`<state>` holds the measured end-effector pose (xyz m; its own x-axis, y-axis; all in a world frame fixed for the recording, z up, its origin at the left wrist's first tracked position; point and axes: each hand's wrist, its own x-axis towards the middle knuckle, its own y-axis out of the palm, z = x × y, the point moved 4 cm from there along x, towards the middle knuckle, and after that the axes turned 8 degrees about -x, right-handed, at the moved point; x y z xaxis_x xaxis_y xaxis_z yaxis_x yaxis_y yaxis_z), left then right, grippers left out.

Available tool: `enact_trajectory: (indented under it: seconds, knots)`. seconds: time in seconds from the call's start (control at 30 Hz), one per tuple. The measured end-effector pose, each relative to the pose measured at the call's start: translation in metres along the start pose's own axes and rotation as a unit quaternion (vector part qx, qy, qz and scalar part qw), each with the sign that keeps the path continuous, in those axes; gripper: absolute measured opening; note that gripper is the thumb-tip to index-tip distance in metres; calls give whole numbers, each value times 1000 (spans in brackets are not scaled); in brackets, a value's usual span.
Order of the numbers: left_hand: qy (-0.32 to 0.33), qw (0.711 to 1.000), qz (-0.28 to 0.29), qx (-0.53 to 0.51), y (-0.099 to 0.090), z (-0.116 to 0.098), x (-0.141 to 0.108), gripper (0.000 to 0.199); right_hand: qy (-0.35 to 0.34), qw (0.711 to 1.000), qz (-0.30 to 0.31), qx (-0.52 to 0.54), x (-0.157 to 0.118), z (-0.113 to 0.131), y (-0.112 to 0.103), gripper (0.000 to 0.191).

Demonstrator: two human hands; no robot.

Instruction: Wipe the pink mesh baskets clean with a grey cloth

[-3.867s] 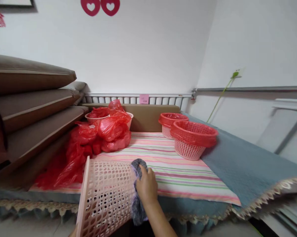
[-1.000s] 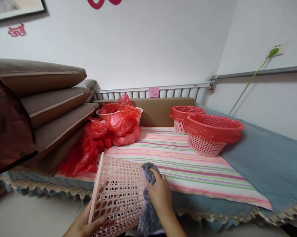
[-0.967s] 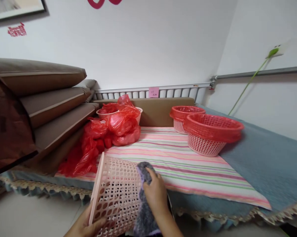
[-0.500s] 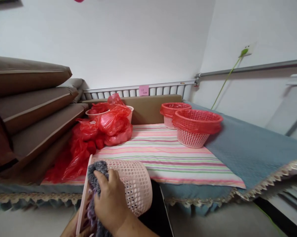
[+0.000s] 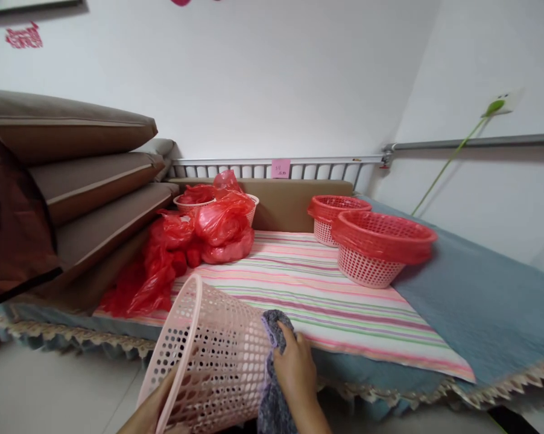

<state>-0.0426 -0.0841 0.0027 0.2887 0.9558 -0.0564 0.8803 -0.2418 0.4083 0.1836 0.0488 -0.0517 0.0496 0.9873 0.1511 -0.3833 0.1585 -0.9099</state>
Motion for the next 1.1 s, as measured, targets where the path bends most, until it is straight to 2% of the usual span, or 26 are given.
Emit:
enact_trajectory:
  seconds: [0.07,0.13,0.27,0.33,0.43,0.53,0.6,0.7,0.77,0.83,0.93,1.03,1.1]
  knots:
    - [7,998,-40,45,-5,-13,5,92,1,1000,6,10,2,2,1,53]
    - [13,996,-58,71,-10,-18,7,90,7,1000,7,28,6,3,2,53]
    - [18,999,-23,36,-14,-9,1,72,-6,995,0,99,8,21,-1,52]
    - [10,1000,4,3,-11,-1,-4,69,-53,988,-20,143,1,49,-11,52]
    - [10,1000,4,-23,-10,4,-7,64,-166,965,-82,188,-21,111,-45,53]
    - [67,997,-29,-26,-18,5,0,71,-275,929,-157,191,-45,162,-82,57]
    - [114,992,-44,-19,-27,11,7,80,-324,911,-191,166,-54,178,-90,61]
    - [141,989,-44,-6,-43,33,17,85,-335,916,-181,124,-53,178,-72,62]
    - [135,989,-62,-17,-52,46,20,86,-324,925,-165,107,-49,170,-51,59]
    - [116,989,-92,-29,-57,50,21,89,-318,930,-154,99,-48,165,-36,58]
    - [86,989,-117,-26,-52,32,23,87,-320,932,-140,97,-48,165,-33,59]
    - [103,986,-134,-5,-40,3,28,75,-312,937,-126,95,-49,171,-40,56]
    - [110,985,-135,-3,-35,-6,30,68,-306,941,-117,89,-50,174,-43,54]
